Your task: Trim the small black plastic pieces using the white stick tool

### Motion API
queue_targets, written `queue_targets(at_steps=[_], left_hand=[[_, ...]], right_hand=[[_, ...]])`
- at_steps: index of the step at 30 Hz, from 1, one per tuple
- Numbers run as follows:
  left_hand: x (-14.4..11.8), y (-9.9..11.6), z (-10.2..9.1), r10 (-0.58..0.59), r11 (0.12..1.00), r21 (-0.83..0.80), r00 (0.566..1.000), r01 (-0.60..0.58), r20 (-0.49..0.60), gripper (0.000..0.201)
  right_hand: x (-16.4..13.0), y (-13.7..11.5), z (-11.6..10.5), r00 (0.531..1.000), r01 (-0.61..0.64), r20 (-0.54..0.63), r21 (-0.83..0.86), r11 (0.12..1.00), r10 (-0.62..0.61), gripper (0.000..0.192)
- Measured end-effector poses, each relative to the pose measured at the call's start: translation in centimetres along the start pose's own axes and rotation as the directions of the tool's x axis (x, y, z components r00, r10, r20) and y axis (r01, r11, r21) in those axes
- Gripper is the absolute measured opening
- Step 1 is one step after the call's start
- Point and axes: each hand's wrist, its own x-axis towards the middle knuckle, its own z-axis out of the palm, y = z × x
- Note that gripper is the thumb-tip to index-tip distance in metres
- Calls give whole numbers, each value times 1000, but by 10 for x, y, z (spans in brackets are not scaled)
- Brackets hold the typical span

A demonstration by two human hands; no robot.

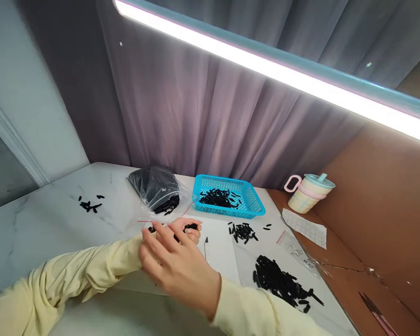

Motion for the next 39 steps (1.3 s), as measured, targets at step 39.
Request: queue_targets(at_steps=[39], left_hand=[[-1, 9, 41, -495, 630, -750, 848, 200, -190, 24]], right_hand=[[-41, 3, 58, 915, -371, 127, -105, 923, 382, 38]])
